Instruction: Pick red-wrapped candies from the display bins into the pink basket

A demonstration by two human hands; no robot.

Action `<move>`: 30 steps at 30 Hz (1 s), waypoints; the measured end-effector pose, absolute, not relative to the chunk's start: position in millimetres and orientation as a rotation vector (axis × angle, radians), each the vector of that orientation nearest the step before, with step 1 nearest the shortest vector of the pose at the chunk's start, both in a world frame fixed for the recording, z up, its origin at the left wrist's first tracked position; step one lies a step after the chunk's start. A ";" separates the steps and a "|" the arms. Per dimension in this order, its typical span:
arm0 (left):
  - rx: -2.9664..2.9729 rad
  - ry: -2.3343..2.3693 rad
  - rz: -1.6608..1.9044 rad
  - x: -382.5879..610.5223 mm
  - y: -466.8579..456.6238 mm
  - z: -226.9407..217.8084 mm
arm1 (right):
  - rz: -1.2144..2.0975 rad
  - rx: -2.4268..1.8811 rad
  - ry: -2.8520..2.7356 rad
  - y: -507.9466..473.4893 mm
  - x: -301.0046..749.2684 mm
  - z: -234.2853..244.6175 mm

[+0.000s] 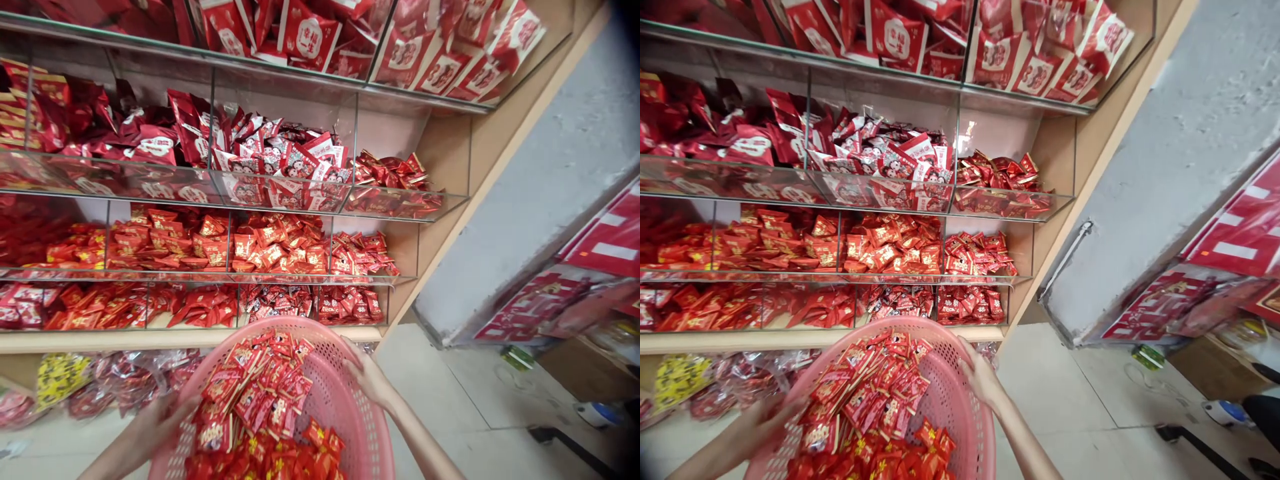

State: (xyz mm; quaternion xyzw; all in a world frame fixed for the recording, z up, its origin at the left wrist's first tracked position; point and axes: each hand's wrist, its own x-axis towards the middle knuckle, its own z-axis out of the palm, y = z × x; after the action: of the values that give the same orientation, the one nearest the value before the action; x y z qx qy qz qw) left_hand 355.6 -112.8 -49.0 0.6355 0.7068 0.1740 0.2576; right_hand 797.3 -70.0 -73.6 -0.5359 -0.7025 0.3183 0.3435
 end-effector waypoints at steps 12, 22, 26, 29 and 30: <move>1.595 1.504 0.405 406.9 -37.4 18.9 | 0.981 -1.453 -1.734 -76.0 789.0 -63.3; 1.540 1.657 0.368 376.1 -75.7 12.0 | 0.943 -1.527 -1.843 -101.1 760.6 -56.2; 1.651 1.610 0.518 372.2 -76.4 -1.0 | 0.914 -1.497 -1.906 -92.4 756.7 -56.6; 1.732 1.591 0.604 370.1 -74.8 -18.5 | 0.894 -1.429 -1.954 -76.5 756.9 -60.4; 1.743 1.601 0.616 369.8 -75.9 -23.5 | 0.885 -1.401 -1.977 -70.8 757.1 -61.3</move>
State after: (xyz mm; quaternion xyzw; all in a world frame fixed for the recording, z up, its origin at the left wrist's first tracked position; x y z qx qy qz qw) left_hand 369.8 -75.9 -23.5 0.6699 0.6153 0.2368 0.3413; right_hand 757.1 -70.8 -61.3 -0.5217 -0.7364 0.3295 0.2774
